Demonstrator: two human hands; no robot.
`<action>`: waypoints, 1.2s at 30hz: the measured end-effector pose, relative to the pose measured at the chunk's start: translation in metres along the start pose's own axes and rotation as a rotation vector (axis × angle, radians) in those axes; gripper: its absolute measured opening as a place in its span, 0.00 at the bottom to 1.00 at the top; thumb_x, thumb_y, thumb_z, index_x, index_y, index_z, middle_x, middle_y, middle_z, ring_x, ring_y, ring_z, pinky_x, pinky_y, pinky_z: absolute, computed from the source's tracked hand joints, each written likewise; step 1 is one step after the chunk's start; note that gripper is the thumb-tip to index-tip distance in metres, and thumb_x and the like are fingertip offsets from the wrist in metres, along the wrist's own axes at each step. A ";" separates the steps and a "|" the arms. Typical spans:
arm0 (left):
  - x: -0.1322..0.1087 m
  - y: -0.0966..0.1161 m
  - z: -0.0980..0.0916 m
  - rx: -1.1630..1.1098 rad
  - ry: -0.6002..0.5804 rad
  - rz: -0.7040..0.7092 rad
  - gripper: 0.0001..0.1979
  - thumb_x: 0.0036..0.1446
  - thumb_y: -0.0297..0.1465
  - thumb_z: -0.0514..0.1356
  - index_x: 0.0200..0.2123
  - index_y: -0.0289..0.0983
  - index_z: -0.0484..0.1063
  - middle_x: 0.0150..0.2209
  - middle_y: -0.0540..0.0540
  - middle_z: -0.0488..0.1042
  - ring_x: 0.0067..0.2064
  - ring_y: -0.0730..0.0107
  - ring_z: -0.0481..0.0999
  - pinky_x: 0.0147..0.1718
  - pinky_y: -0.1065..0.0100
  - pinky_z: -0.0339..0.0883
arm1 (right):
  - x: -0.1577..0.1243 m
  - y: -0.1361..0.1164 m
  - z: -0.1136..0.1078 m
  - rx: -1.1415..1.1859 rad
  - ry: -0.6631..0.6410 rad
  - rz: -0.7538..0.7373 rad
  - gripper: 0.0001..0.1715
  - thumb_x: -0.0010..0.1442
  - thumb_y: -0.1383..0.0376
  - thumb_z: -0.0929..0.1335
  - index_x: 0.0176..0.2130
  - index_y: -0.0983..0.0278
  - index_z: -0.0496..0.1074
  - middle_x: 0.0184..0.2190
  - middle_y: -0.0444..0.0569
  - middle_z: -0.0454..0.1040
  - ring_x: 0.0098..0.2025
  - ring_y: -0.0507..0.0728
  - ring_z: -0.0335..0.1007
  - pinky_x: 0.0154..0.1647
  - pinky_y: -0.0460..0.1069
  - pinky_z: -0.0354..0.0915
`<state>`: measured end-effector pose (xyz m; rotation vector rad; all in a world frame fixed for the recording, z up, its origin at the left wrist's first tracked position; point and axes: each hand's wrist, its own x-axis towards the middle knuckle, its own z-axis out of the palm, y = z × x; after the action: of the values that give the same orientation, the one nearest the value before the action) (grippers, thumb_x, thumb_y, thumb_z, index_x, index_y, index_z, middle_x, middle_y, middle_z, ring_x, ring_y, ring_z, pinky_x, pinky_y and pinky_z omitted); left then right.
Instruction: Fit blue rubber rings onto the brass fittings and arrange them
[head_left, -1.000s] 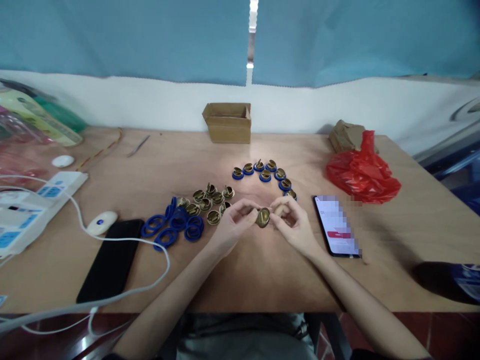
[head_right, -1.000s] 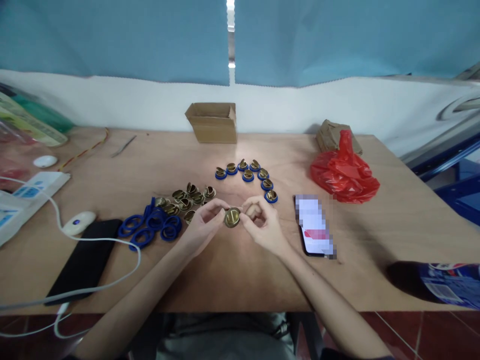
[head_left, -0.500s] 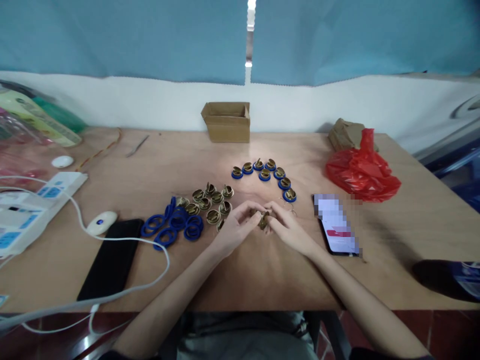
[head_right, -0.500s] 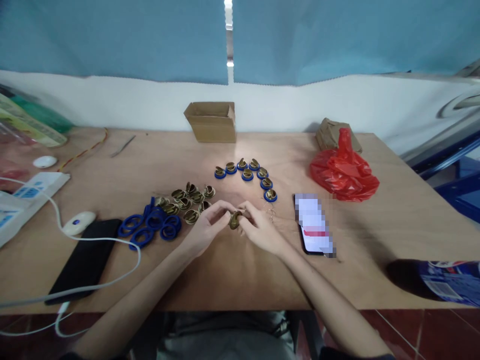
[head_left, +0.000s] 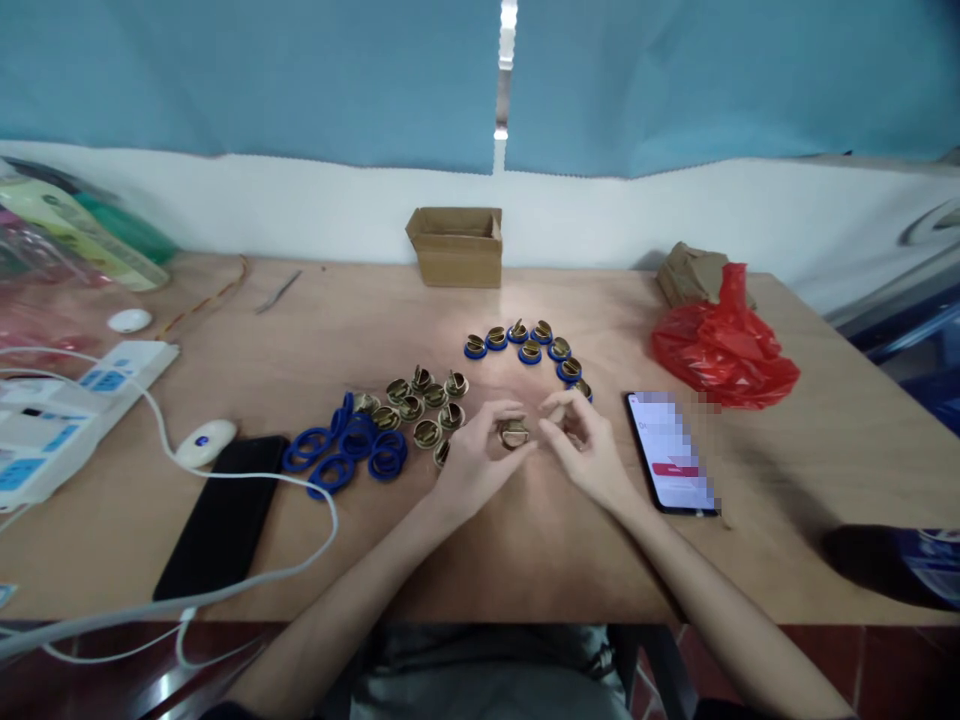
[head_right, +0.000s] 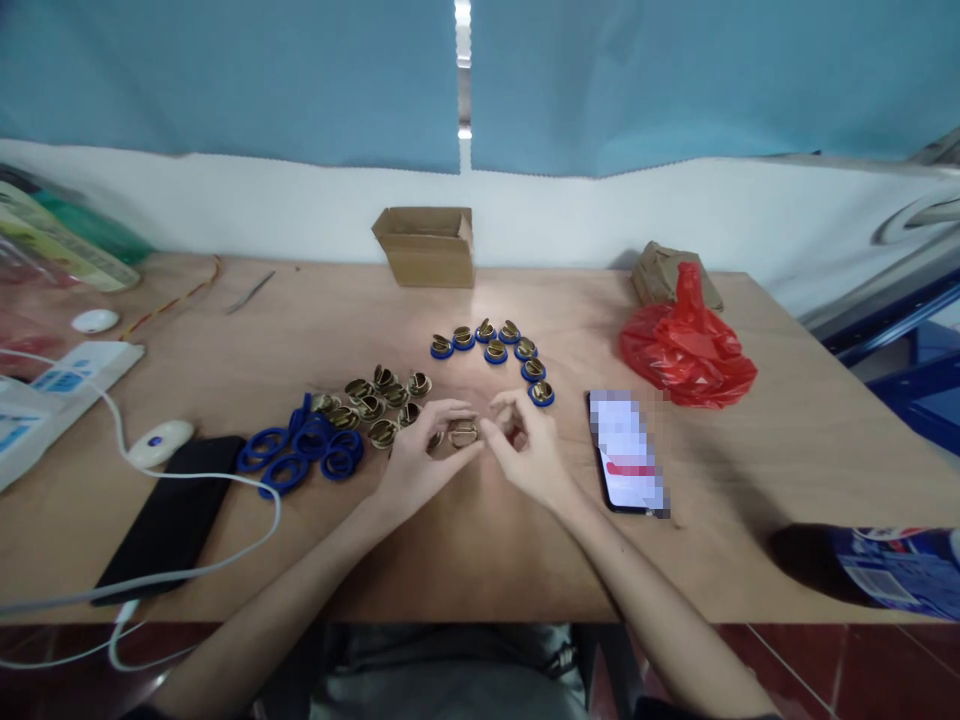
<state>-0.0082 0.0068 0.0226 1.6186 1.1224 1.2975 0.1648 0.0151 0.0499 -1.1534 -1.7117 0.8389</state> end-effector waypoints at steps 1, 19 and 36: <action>-0.002 -0.001 0.000 0.067 -0.011 0.041 0.20 0.55 0.28 0.68 0.50 0.41 0.70 0.50 0.43 0.78 0.52 0.60 0.78 0.54 0.57 0.71 | -0.002 0.001 0.001 -0.049 -0.033 -0.051 0.05 0.64 0.63 0.67 0.41 0.60 0.67 0.24 0.40 0.66 0.23 0.51 0.64 0.23 0.46 0.61; -0.008 -0.006 0.003 0.530 -0.300 0.195 0.08 0.66 0.28 0.54 0.44 0.37 0.73 0.43 0.39 0.77 0.47 0.52 0.77 0.49 0.51 0.68 | 0.025 0.028 -0.048 -0.692 0.505 0.075 0.12 0.63 0.59 0.68 0.30 0.62 0.73 0.21 0.46 0.74 0.24 0.55 0.70 0.29 0.48 0.59; -0.013 -0.007 0.008 0.689 -0.323 0.397 0.09 0.67 0.25 0.53 0.38 0.36 0.73 0.41 0.42 0.76 0.45 0.58 0.75 0.47 0.57 0.70 | 0.032 0.047 -0.050 -0.621 0.402 0.106 0.11 0.64 0.64 0.64 0.40 0.62 0.76 0.31 0.49 0.81 0.30 0.57 0.77 0.35 0.49 0.65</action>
<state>-0.0025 -0.0036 0.0105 2.5581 1.1431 0.8535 0.2216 0.0639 0.0371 -1.7009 -1.6130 0.0940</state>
